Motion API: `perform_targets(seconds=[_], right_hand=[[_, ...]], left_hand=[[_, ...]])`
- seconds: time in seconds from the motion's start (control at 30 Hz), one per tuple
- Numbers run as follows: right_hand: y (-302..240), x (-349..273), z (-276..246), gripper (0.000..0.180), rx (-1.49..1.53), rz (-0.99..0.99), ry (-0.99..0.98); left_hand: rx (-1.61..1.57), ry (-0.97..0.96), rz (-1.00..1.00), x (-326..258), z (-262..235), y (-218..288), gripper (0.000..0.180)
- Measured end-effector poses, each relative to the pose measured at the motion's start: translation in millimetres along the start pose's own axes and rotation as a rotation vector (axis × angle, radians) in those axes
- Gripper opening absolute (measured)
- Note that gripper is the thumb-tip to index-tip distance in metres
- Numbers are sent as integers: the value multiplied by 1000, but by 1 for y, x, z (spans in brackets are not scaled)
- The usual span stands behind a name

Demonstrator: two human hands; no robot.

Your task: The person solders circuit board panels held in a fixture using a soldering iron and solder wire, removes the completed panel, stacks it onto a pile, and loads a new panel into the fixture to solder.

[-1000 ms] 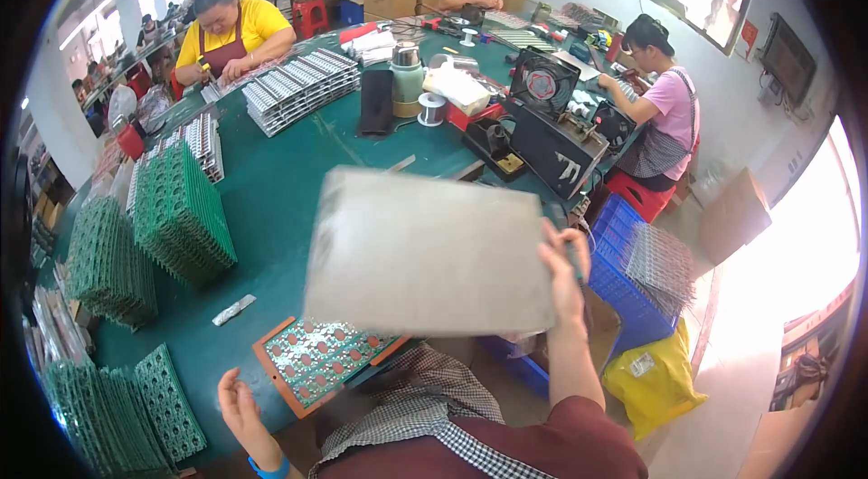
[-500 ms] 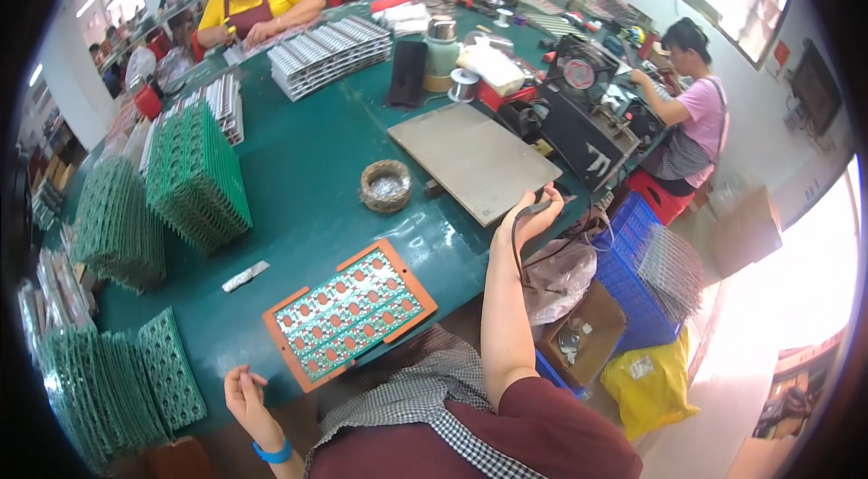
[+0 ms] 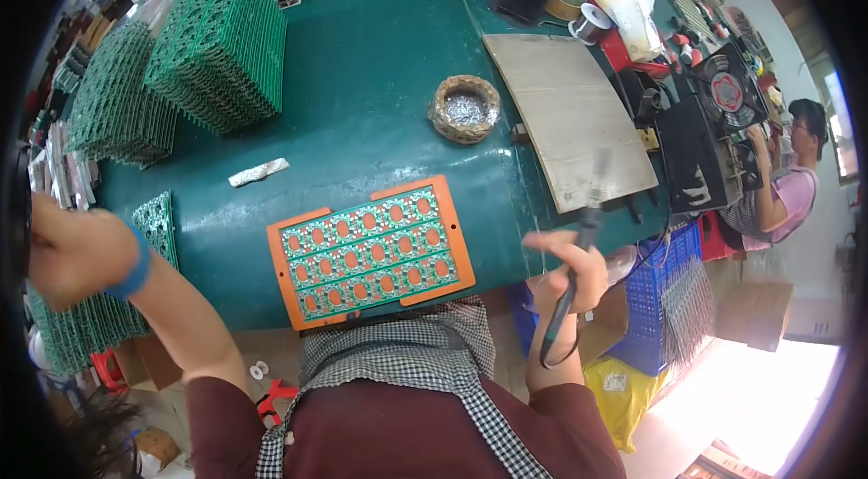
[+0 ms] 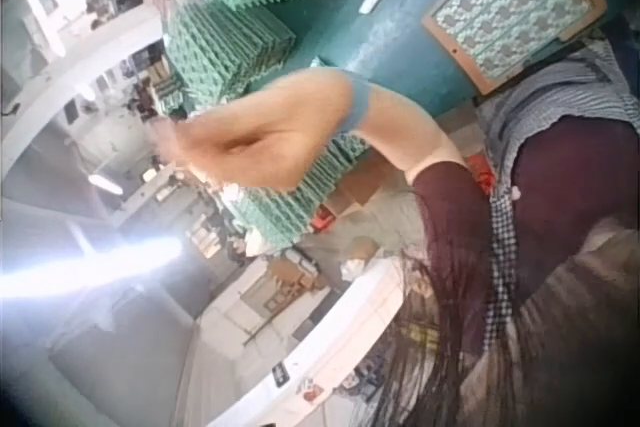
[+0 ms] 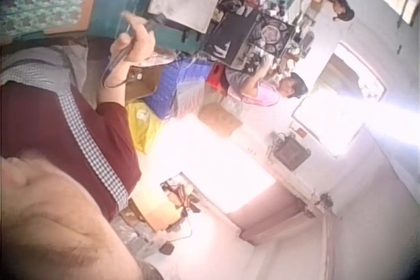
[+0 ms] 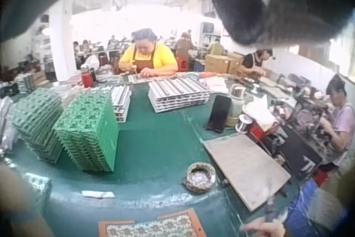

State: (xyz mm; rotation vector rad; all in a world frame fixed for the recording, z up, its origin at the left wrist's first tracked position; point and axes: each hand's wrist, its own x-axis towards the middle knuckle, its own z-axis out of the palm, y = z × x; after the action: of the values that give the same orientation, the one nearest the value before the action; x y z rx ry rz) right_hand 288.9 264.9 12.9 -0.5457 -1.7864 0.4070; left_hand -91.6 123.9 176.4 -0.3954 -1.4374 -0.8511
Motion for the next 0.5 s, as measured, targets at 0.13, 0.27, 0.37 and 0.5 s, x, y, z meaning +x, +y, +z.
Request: perform_targets(seconds=[0.13,0.27,0.37,0.5], right_hand=[[-14,-8,6,73,135,265,13],[-4,3,-1,62,128,266,-252],[-6,16,6,31,164,306,-363],[-2,23,7,15,184,368,-421]], left_hand=[[-426,-383,90,-5,4,51,9],[-891,-1244,218,-118,-57,103,16],[-783,-1462,-135,-164,-94,107,14],[-697,-1563,-45,-172,-98,118,14]])
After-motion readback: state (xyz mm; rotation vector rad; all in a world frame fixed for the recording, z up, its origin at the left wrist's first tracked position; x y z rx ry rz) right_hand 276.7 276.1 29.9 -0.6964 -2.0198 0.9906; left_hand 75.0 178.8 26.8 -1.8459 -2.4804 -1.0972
